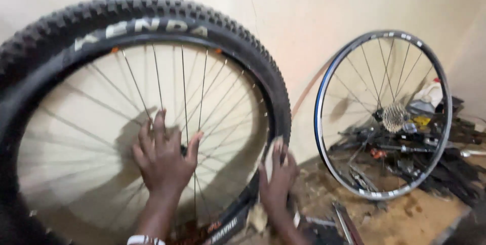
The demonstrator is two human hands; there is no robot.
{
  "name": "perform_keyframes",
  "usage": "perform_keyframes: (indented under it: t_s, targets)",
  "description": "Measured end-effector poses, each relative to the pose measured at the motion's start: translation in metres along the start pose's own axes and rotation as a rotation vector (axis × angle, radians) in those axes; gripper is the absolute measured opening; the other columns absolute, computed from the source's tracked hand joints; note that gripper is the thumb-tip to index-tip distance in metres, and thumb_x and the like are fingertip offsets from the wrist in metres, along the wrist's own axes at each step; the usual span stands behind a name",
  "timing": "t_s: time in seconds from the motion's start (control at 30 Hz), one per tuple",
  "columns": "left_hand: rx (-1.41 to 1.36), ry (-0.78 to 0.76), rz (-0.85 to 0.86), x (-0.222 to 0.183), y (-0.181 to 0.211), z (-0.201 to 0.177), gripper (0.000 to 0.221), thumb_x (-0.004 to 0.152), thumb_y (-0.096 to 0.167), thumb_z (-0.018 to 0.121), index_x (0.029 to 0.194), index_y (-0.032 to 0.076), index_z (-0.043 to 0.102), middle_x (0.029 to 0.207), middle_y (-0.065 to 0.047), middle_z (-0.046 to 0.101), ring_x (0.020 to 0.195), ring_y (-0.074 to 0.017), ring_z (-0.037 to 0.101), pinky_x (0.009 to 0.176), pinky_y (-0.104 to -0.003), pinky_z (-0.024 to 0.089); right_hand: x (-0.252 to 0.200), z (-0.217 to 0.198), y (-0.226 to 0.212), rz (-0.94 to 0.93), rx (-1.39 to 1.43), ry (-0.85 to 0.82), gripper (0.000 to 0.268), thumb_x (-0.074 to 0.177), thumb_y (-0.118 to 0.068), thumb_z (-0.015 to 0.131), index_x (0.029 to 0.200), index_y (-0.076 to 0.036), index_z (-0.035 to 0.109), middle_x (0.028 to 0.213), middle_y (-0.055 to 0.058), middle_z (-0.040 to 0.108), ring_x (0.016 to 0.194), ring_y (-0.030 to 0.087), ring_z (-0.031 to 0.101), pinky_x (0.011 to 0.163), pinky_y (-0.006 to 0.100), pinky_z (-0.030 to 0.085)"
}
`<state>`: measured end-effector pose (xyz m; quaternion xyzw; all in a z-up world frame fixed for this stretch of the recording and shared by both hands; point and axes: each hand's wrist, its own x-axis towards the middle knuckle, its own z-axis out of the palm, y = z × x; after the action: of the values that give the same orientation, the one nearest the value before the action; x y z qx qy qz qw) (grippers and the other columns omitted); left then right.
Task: Cleaning the hub and spokes of a bicycle wheel using a cloth and a small tool.
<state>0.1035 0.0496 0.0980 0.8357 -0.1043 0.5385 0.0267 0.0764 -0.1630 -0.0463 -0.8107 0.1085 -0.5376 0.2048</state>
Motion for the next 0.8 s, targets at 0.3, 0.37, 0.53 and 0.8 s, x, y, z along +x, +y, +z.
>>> perform_keyframes:
  t_s: [0.3,0.37,0.53,0.8]
  targets:
    - [0.079,0.045,0.014,0.003,-0.002,0.005,0.051,0.084,0.062,0.051,0.077,0.014,0.069,0.127,-0.006,0.053,0.111,-0.0234,0.05,0.077,-0.039,0.044,0.015,0.007,0.002,0.553,0.145,0.019,0.03,0.088,-0.023,0.054,0.11,-0.005,0.063,0.098,0.009,0.049,0.086,0.021,0.05,0.075,0.035,0.044]
    - [0.089,0.027,0.01,0.0,-0.002,0.007,0.052,0.083,0.064,0.049,0.079,0.016,0.069,0.129,-0.006,0.052,0.111,-0.0238,0.049,0.077,-0.039,0.045,0.063,-0.009,-0.022,0.374,0.174,0.167,0.026,0.087,-0.017,0.056,0.107,-0.003,0.064,0.091,0.011,0.053,0.079,0.022,0.051,0.07,0.035,0.044]
    - [0.098,0.01,0.0,0.002,-0.003,0.011,0.054,0.082,0.064,0.047,0.078,0.015,0.069,0.126,-0.007,0.054,0.112,-0.0254,0.05,0.073,-0.037,0.046,0.165,-0.037,-0.091,0.132,0.405,0.374,0.025,0.081,-0.002,0.064,0.104,0.003,0.056,0.094,0.012,0.056,0.077,0.021,0.056,0.069,0.033,0.048]
    - [0.044,0.029,-0.014,0.003,-0.001,0.008,0.052,0.082,0.06,0.049,0.074,0.013,0.067,0.125,-0.008,0.055,0.113,-0.025,0.05,0.069,-0.037,0.044,0.188,-0.032,-0.114,-0.148,0.294,0.33,0.031,0.071,0.009,0.061,0.1,-0.004,0.06,0.093,0.008,0.062,0.081,0.022,0.059,0.075,0.034,0.048]
